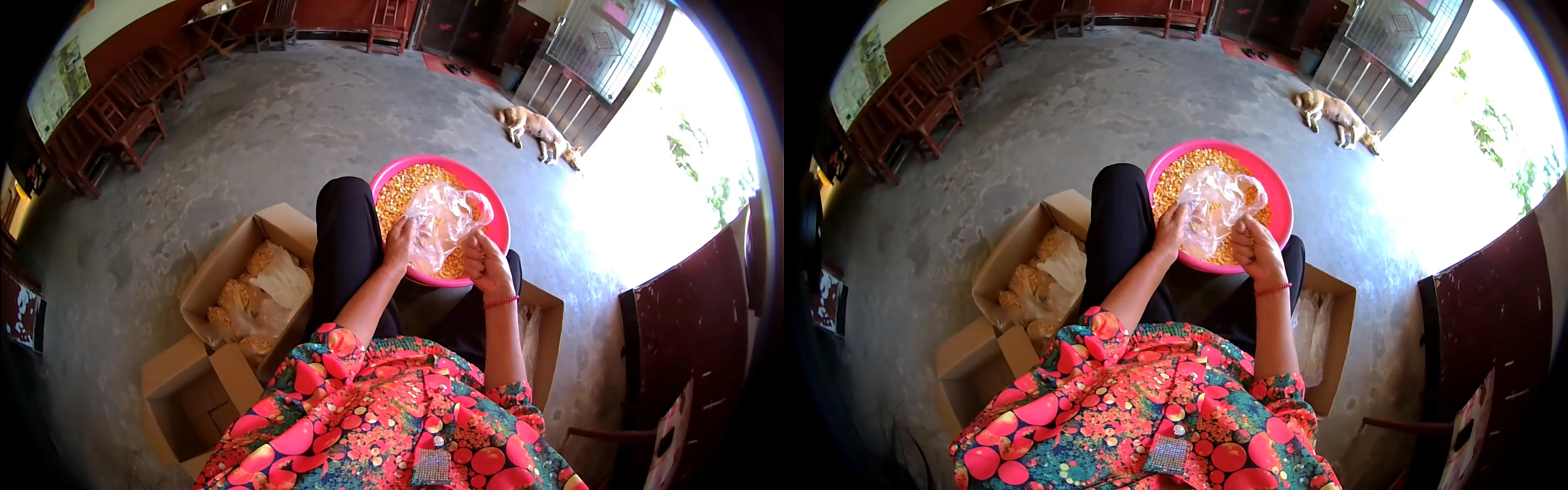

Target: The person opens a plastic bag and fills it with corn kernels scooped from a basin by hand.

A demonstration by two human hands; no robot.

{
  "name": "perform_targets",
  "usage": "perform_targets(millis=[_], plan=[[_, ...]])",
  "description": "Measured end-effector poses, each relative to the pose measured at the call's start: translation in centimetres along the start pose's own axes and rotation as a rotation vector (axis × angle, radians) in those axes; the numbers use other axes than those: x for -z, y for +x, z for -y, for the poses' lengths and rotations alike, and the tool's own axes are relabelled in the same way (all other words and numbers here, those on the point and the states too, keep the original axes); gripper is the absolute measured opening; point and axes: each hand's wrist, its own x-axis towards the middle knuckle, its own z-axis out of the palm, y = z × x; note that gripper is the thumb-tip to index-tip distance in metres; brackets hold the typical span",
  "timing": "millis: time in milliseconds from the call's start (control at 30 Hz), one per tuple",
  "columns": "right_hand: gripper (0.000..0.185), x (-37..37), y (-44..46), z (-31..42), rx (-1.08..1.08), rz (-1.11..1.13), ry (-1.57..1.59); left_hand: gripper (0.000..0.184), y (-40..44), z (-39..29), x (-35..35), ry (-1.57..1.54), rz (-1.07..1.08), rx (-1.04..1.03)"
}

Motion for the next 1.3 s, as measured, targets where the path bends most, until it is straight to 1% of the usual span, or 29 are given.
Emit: perform_targets(millis=[67,133,200,267,333,367,400,500,567,633,733,800,833,867,933,967,1000,1067,1100,1133,1200,1267,1300], plan=[[0.023,-2.0,0.3,-0.1,-0.057,0.052,-0.203,0.026,0.1,0.2,0.1,-0.070,0.024,0.061],[0.021,-2.6,1.2,-0.5,-0.067,0.083,-0.234,0.026,0.1,0.1,0.0,-0.073,0.014,0.097],[0.019,-1.8,2.9,-1.0,-0.097,0.056,-0.247,0.026,-0.1,-0.6,-0.1,-0.075,-0.002,0.134],[0.014,0.2,4.2,-1.1,-0.037,-0.156,-0.215,0.025,-0.5,-1.3,-0.2,-0.067,0.023,0.150],[0.013,3.1,4.9,-0.6,0.007,-0.315,-0.235,0.024,-0.5,-1.3,-0.2,-0.076,-0.003,0.163],[0.014,5.5,5.5,-1.0,0.055,-0.413,-0.147,0.023,-0.3,-0.9,0.0,-0.047,0.010,0.111],[0.016,6.1,5.3,-0.9,0.088,-0.525,-0.114,0.022,-0.1,-0.6,0.0,-0.019,0.024,0.059],[0.018,6.6,4.4,-0.3,0.089,-0.479,-0.140,0.021,0.0,-0.1,0.1,-0.058,0.054,0.047],[0.018,5.9,4.4,0.0,0.068,-0.354,-0.171,0.021,-0.2,-0.4,0.0,-0.063,0.072,0.060],[0.017,4.6,5.2,-0.3,0.073,-0.352,-0.182,0.020,-0.5,-1.3,-0.3,-0.075,0.071,0.108],[0.014,3.5,6.6,-0.6,0.086,-0.289,-0.199,0.022,-0.5,-1.3,-0.3,-0.052,0.072,0.091],[0.013,1.5,7.3,-1.2,0.194,-0.310,-0.067,0.023,-0.6,-1.6,-0.2,-0.057,0.104,0.107],[0.017,3.5,8.5,-1.3,0.139,-0.154,-0.077,0.024,-0.6,-1.8,-0.2,-0.064,0.136,0.122],[0.017,2.9,8.2,-1.3,0.137,-0.154,-0.078,0.024,-0.7,-1.8,-0.3,-0.065,0.134,0.122],[0.023,1.7,7.2,-1.4,0.242,-0.262,-0.495,0.025,-0.7,-2.0,-0.4,-0.072,0.130,0.139],[0.027,0.6,6.4,-1.0,0.175,-0.329,-0.481,0.025,-0.7,-1.9,-0.4,-0.073,0.128,0.139],[0.027,0.3,6.0,-0.9,0.174,-0.328,-0.482,0.025,-0.6,-1.9,-0.3,-0.079,0.126,0.144],[0.026,0.4,5.3,-0.6,0.187,-0.125,-0.490,0.025,-0.6,-1.7,-0.3,-0.086,0.126,0.150],[0.026,1.0,5.1,-0.2,0.114,-0.064,-0.437,0.025,-0.6,-1.6,-0.3,-0.113,0.100,0.158],[0.026,1.4,4.7,0.1,0.115,-0.065,-0.437,0.024,-0.5,-1.4,-0.2,-0.140,0.073,0.165],[0.025,2.1,3.9,0.4,0.006,-0.075,-0.502,0.024,-0.5,-1.2,-0.3,-0.162,0.039,0.148],[0.024,3.4,3.6,0.0,0.016,-0.108,-0.502,0.023,-0.4,-0.8,-0.3,-0.182,0.008,0.133],[0.025,4.2,3.6,-0.1,0.037,-0.170,-0.522,0.023,-0.2,-0.4,-0.2,-0.166,-0.008,0.109]])
